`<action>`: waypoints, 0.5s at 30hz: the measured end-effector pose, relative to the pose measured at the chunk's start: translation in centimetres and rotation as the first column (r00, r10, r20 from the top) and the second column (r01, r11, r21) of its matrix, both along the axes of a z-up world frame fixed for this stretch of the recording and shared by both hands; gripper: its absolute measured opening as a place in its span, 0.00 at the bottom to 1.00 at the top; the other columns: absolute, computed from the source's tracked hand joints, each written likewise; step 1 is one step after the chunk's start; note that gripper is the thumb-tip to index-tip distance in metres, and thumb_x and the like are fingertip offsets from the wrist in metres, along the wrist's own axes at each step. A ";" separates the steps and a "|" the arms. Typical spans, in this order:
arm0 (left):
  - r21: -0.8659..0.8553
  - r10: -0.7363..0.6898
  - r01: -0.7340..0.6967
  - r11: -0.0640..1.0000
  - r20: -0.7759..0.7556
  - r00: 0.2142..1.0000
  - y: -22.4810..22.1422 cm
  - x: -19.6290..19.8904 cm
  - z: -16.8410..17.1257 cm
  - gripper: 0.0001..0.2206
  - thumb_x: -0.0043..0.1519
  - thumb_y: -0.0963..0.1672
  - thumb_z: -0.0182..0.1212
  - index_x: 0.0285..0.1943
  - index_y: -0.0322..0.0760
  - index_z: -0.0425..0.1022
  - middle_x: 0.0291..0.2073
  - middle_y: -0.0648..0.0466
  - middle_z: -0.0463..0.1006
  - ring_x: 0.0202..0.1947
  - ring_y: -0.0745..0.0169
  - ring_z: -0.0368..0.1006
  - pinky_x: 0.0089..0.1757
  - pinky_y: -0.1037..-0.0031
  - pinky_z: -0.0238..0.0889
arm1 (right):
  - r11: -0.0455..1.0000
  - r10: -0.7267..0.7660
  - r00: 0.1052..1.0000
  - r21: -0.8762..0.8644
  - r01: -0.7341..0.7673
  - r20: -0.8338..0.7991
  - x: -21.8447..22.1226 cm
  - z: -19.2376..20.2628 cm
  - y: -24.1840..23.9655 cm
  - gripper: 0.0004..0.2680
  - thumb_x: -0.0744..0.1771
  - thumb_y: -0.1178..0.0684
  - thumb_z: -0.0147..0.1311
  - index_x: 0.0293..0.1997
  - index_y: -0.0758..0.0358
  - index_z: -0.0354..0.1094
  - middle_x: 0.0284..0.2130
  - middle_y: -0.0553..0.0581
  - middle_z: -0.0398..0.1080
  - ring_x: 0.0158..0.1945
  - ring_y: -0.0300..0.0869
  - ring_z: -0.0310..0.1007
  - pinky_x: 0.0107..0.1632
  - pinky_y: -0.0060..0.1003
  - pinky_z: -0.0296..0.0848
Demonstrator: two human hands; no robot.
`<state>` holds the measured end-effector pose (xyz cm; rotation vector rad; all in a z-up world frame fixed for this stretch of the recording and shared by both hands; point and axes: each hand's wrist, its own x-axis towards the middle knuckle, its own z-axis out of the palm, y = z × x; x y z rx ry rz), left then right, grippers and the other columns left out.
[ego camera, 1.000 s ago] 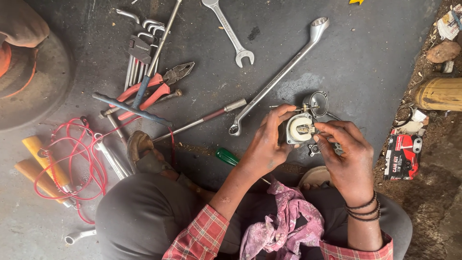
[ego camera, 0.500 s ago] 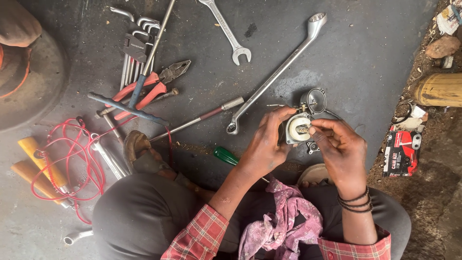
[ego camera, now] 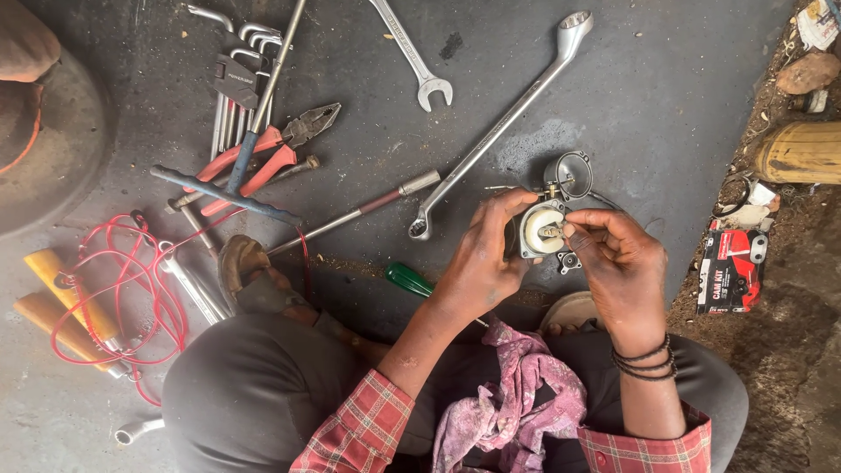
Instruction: Repair and reassemble a motorcycle carburetor using various tools.
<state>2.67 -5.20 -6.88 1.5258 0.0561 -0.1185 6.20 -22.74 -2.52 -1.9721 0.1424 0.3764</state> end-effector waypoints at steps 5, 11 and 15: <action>0.025 0.000 0.000 1.000 0.007 1.000 0.1 0.1 0.4 0.33 0.54 0.33 0.69 0.69 0.36 0.60 0.62 0.41 0.68 0.68 0.43 0.66 0.63 0.61 0.66 | 0.998 0.025 0.999 -0.066 -0.023 0.022 0.0 -0.1 -0.4 0.07 0.69 0.65 0.57 0.52 0.72 0.72 0.39 0.57 0.77 0.41 0.33 0.75 0.46 0.27 0.74; 0.005 0.063 -0.064 0.998 0.103 0.993 0.2 0.3 0.7 0.34 0.54 0.33 0.70 0.71 0.36 0.62 0.64 0.41 0.69 0.69 0.43 0.66 0.64 0.60 0.65 | 0.995 -0.023 0.998 0.100 0.029 -0.060 0.4 0.0 -0.9 0.08 0.70 0.64 0.53 0.55 0.70 0.71 0.42 0.55 0.76 0.43 0.35 0.76 0.49 0.30 0.78; -0.035 0.104 -0.101 0.994 0.077 0.992 0.2 0.4 0.6 0.35 0.55 0.35 0.72 0.73 0.36 0.60 0.65 0.42 0.69 0.69 0.46 0.68 0.64 0.61 0.65 | 0.989 0.058 0.990 0.139 -0.040 -0.132 1.0 1.1 -0.7 0.14 0.67 0.65 0.54 0.61 0.67 0.68 0.53 0.56 0.70 0.49 0.36 0.74 0.50 0.31 0.76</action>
